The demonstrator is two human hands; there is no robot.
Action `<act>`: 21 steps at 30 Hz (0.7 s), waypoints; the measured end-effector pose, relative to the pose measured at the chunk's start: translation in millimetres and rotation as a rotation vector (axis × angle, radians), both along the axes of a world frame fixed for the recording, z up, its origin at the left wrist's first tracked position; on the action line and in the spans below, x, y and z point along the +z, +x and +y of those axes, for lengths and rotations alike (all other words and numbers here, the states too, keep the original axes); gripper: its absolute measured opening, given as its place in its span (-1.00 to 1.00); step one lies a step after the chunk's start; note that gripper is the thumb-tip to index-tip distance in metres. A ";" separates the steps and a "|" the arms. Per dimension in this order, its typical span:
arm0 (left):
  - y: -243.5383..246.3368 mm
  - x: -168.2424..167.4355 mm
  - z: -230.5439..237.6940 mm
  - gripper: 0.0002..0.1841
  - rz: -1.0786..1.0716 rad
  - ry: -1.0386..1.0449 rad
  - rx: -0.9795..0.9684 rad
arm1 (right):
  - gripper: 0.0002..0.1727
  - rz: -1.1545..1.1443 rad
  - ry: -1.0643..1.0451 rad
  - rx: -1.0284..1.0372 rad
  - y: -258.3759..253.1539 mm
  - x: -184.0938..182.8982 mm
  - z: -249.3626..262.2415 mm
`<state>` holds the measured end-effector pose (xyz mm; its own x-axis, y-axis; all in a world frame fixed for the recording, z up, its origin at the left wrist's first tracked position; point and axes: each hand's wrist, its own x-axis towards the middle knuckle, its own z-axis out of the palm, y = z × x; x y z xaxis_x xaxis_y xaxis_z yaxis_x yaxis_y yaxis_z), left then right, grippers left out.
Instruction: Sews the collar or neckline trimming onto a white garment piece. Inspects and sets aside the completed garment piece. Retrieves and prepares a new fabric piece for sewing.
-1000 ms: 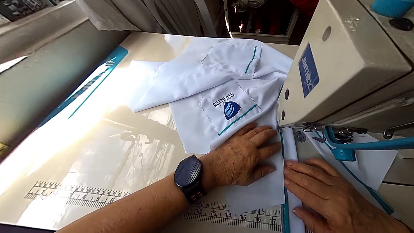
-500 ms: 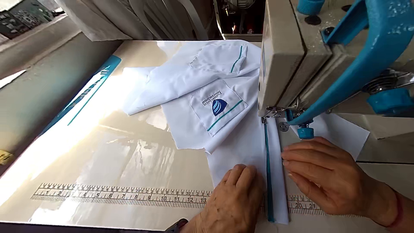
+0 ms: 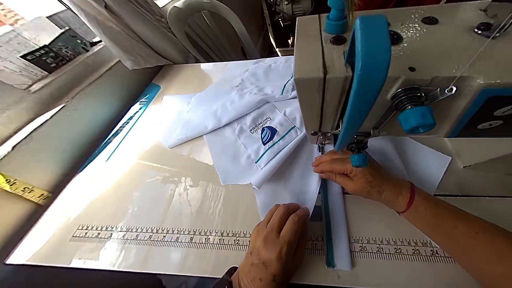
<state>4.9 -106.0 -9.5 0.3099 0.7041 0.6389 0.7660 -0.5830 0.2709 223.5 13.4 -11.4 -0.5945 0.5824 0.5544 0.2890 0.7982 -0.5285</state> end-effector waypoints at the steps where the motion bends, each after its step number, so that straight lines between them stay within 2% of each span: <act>1: -2.1 -0.3 -1.2 -0.87 -0.053 -0.009 -0.003 | -0.76 0.001 -0.010 0.003 -0.7 1.7 -0.1; 7: -7.8 0.0 -6.2 -0.91 -0.322 -0.124 0.004 | -0.80 -0.033 0.015 0.104 -21.7 14.8 -16.2; 10: -5.9 0.8 -8.1 -0.79 -0.439 -0.212 0.021 | -0.80 -0.025 -0.038 0.131 -29.1 12.6 -24.4; 12: -6.0 0.2 -8.2 -0.75 -0.461 -0.234 0.020 | -0.80 -0.010 -0.041 0.128 -31.4 9.9 -26.8; 21: -7.9 -1.1 -7.2 -0.79 -0.444 -0.228 -0.012 | -0.80 0.096 0.033 0.105 -36.0 0.4 -32.6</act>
